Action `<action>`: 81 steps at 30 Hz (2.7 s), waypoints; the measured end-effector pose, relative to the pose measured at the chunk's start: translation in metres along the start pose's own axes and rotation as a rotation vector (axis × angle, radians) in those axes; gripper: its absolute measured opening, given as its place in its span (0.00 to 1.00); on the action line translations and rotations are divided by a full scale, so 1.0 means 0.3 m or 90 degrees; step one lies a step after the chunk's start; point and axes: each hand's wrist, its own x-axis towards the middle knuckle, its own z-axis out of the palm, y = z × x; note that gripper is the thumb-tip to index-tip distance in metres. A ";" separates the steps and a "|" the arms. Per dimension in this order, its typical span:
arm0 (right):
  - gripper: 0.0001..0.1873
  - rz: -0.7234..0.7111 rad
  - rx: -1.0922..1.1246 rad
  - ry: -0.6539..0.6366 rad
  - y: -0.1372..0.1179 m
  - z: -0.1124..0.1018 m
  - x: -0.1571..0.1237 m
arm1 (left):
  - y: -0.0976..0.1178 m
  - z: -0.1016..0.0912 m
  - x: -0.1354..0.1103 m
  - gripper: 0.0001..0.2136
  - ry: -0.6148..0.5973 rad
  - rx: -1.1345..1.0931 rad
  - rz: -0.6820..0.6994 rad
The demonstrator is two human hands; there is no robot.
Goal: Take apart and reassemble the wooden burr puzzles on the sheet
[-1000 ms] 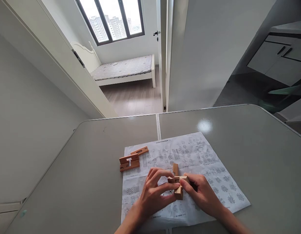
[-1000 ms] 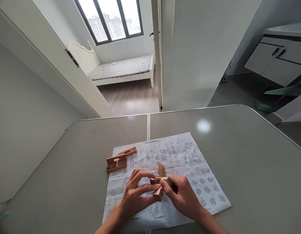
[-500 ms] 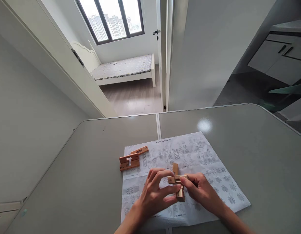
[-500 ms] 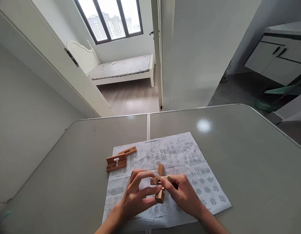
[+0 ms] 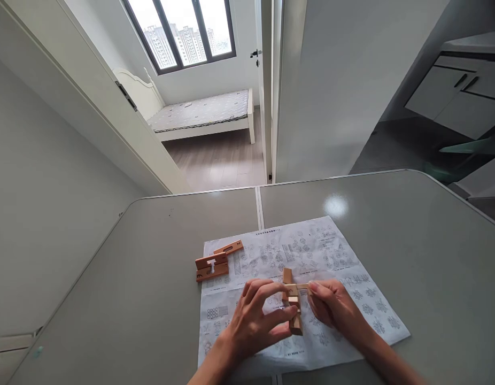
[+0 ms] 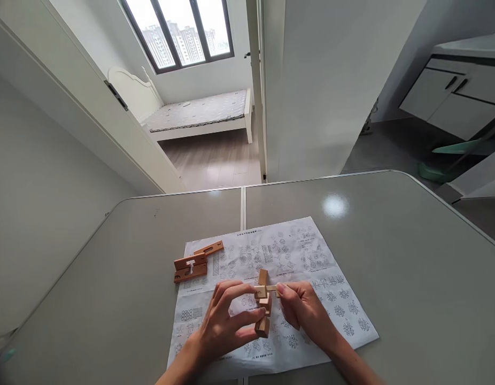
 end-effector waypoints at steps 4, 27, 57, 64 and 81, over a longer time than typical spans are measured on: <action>0.32 -0.014 0.036 0.043 -0.006 -0.006 0.005 | -0.007 0.011 -0.002 0.11 0.046 -0.039 -0.075; 0.27 -0.180 -0.276 0.159 -0.016 -0.014 0.013 | -0.016 0.027 0.001 0.16 -0.040 -0.111 -0.382; 0.21 -0.308 -0.634 0.222 0.019 0.020 0.022 | -0.043 0.052 -0.005 0.15 -0.105 0.005 -0.356; 0.17 -0.282 -0.637 0.225 0.008 0.021 0.024 | -0.044 0.051 -0.010 0.15 -0.087 -0.007 -0.349; 0.17 -0.228 -0.564 0.229 0.024 0.009 0.030 | -0.046 0.041 -0.002 0.20 -0.149 -0.060 -0.284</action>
